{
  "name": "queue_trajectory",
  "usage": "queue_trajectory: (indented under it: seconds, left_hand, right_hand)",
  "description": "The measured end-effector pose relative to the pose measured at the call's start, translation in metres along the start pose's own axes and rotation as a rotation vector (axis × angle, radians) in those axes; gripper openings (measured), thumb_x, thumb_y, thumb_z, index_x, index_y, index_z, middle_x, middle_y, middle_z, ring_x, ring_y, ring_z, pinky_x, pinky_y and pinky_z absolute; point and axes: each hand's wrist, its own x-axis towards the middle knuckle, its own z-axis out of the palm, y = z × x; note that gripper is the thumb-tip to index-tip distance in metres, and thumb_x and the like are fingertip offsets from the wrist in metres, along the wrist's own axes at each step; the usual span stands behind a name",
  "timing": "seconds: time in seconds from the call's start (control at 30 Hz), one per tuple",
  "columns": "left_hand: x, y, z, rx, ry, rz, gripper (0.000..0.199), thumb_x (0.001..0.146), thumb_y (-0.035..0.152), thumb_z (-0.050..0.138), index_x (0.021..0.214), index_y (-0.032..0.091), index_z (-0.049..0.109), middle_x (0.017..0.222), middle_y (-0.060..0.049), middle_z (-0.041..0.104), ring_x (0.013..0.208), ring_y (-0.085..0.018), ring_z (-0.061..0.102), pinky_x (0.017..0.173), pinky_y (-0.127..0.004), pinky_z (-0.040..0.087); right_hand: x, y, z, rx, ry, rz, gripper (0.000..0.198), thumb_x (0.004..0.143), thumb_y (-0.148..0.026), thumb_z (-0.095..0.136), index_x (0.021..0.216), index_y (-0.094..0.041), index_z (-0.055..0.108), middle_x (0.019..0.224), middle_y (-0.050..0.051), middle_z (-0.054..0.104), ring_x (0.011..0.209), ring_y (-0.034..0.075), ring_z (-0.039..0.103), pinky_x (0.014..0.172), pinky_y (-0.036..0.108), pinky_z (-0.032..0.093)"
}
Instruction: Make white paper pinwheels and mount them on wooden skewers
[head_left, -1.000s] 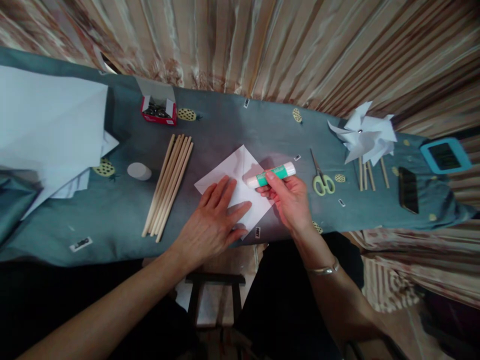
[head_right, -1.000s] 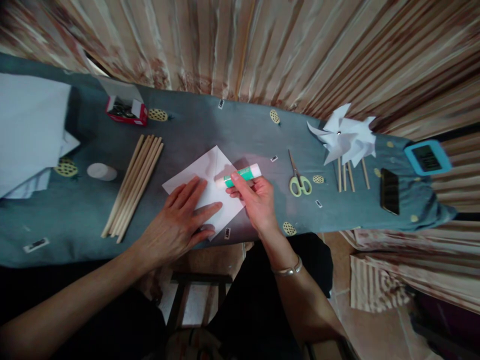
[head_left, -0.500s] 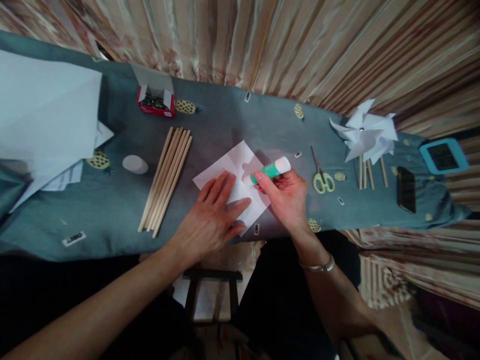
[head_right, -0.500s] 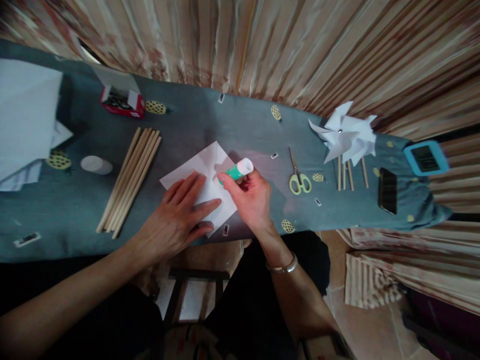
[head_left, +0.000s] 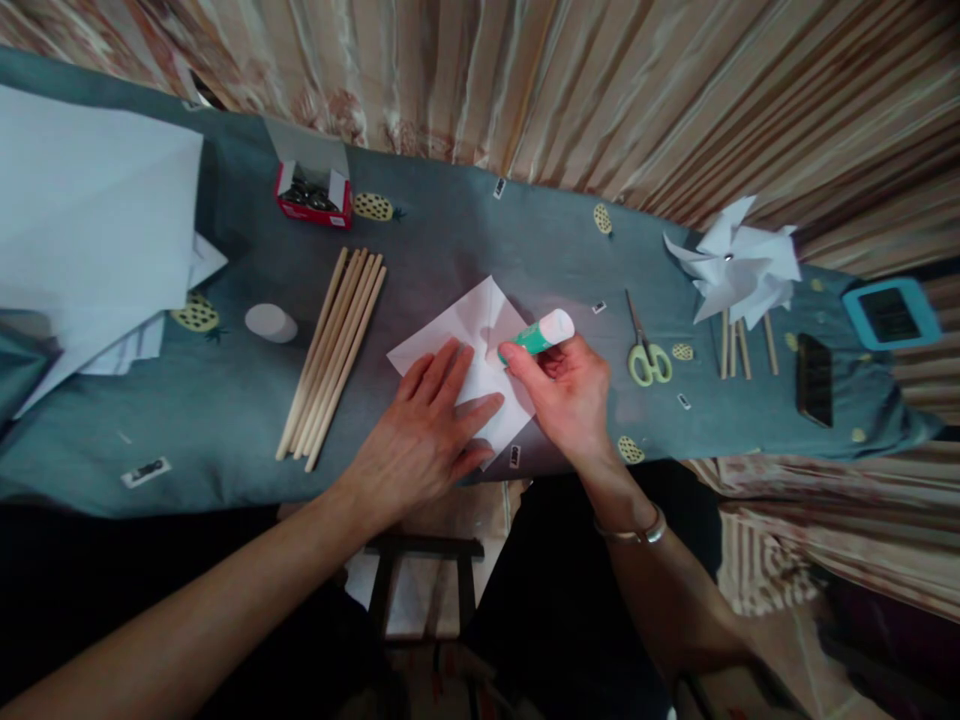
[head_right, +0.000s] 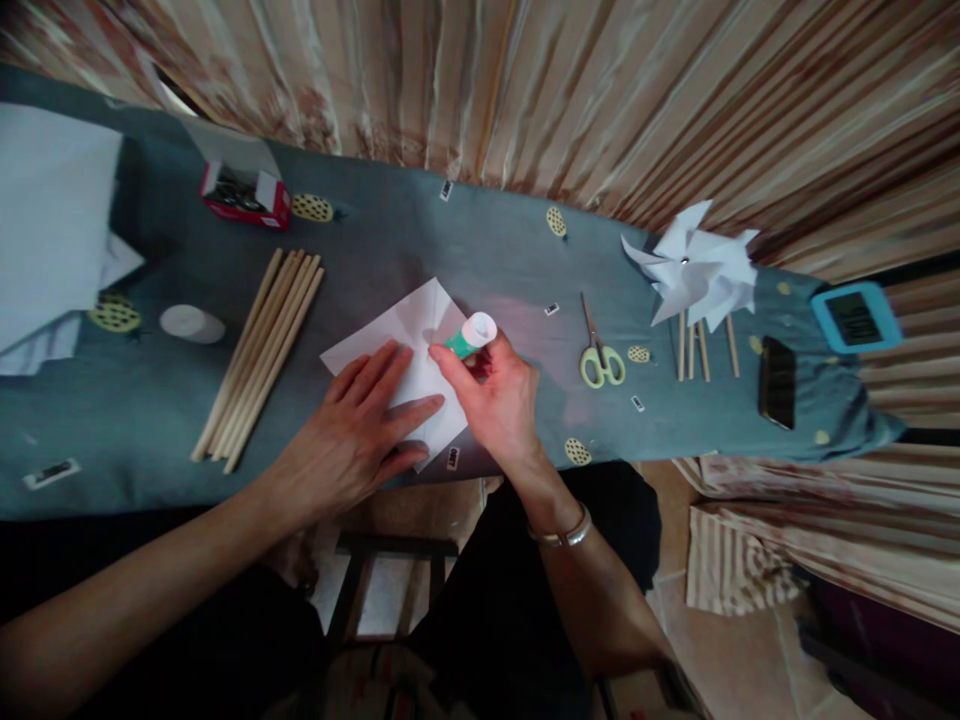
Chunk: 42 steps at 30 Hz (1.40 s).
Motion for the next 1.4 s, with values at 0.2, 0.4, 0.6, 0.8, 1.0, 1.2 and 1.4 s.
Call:
queue_trajectory:
  seconds: [0.2,0.4,0.6,0.8,1.0,1.2,1.4]
  left_hand:
    - [0.001,0.000,0.000,0.014,-0.008,-0.008,0.049,0.085,0.041,0.062,0.130,0.023,0.053,0.153,-0.017,0.030,0.142,-0.040,0.024,0.111,-0.057,0.027]
    - [0.001,0.000,0.000,0.020,-0.003,0.000,0.050,0.086,0.042,0.062,0.130,0.022,0.053,0.153,-0.018,0.030,0.141,-0.041,0.024,0.110,-0.058,0.028]
    - [0.000,0.000,0.002,0.009,-0.006,0.000,0.050,0.086,0.043,0.060,0.131,0.022,0.052,0.155,-0.018,0.027,0.143,-0.041,0.022,0.111,-0.058,0.026]
    - [0.001,0.000,0.001,0.010,-0.006,-0.012,0.050,0.085,0.042,0.063,0.130,0.023,0.052,0.155,-0.017,0.028,0.143,-0.040,0.022,0.111,-0.058,0.027]
    - [0.001,0.001,0.001,0.021,-0.017,-0.012,0.053,0.084,0.043,0.063,0.132,0.022,0.052,0.153,-0.019,0.030,0.142,-0.042,0.023,0.111,-0.058,0.026]
    - [0.000,0.000,0.002,0.024,-0.017,-0.017,0.053,0.085,0.044,0.062,0.133,0.023,0.051,0.154,-0.017,0.029,0.143,-0.040,0.022,0.112,-0.057,0.025]
    - [0.001,0.000,0.002,0.027,-0.008,-0.012,0.052,0.086,0.043,0.061,0.132,0.023,0.050,0.155,-0.016,0.028,0.143,-0.039,0.021,0.112,-0.057,0.026]
  right_hand:
    - [0.000,0.001,0.003,-0.007,-0.008,-0.021,0.033,0.077,-0.047,0.066,0.097,-0.021,0.065,0.076,0.003,0.070,0.075,0.018,0.068,0.068,0.032,0.055]
    - [0.001,0.001,0.003,0.002,-0.029,-0.015,0.028,0.076,-0.045,0.067,0.093,-0.022,0.065,0.075,0.001,0.069,0.074,0.017,0.067,0.068,0.031,0.054]
    - [0.000,-0.001,0.004,-0.004,-0.031,-0.038,0.028,0.076,-0.046,0.068,0.090,-0.022,0.065,0.074,0.001,0.069,0.071,0.017,0.067,0.069,0.032,0.054]
    - [0.000,-0.004,0.004,-0.032,-0.028,-0.064,0.030,0.075,-0.049,0.069,0.087,-0.022,0.064,0.073,0.000,0.069,0.068,0.017,0.067,0.069,0.032,0.054]
    - [-0.002,-0.009,0.003,-0.062,-0.044,-0.094,0.030,0.076,-0.049,0.068,0.088,-0.021,0.065,0.072,0.001,0.070,0.067,0.017,0.066,0.068,0.033,0.053]
    - [-0.003,-0.012,0.001,-0.091,-0.062,-0.107,0.030,0.077,-0.049,0.067,0.087,-0.021,0.066,0.073,0.001,0.071,0.065,0.016,0.065,0.064,0.031,0.051]
    - [-0.004,-0.016,-0.001,-0.109,-0.090,-0.123,0.027,0.077,-0.047,0.067,0.086,-0.021,0.067,0.074,0.001,0.071,0.064,0.015,0.064,0.064,0.030,0.051]
